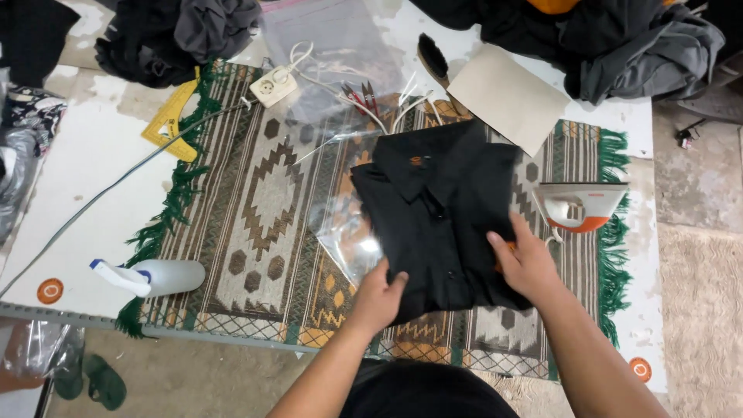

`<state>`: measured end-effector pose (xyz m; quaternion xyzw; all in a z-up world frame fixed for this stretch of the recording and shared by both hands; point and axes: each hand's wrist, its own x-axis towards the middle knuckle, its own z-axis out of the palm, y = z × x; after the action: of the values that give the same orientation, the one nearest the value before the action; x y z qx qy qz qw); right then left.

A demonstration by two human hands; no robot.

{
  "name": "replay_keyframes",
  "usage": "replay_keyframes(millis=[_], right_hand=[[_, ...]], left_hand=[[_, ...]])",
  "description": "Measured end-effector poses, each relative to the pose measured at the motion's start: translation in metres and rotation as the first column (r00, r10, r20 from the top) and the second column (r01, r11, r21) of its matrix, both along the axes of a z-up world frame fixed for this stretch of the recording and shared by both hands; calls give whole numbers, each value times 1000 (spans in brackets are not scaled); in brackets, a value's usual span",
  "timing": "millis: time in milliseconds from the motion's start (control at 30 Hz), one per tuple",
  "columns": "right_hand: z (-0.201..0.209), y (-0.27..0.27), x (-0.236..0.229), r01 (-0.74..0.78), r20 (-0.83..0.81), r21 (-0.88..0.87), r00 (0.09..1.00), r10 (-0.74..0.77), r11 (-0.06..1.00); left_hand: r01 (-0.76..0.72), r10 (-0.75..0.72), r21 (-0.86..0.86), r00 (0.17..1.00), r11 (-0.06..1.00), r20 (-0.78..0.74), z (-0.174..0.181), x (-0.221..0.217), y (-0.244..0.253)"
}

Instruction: Ironing a black shirt and folding it into a plastic bag for packaging.

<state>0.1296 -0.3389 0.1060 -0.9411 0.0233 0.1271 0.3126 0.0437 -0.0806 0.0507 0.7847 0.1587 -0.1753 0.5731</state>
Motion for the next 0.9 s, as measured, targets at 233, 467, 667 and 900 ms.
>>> replay_keyframes(millis=[233, 467, 667, 900], right_hand=[[-53, 103, 111, -302, -84, 102, 947, 311, 948], [-126, 148, 162, -321, -243, -15, 920, 308, 947], [-171, 123, 179, -192, -407, -72, 901, 147, 979], [-189, 93, 171, -50, -283, 35, 957, 58, 998]], left_hand=[[-389, 354, -206, 916, 898, -188, -19, 17, 57], [-448, 390, -158, 871, 880, -298, -82, 27, 92], [-661, 568, -150, 722, 735, -394, -94, 33, 102], [-616, 538, -35, 714, 787, -449, -72, 46, 90]])
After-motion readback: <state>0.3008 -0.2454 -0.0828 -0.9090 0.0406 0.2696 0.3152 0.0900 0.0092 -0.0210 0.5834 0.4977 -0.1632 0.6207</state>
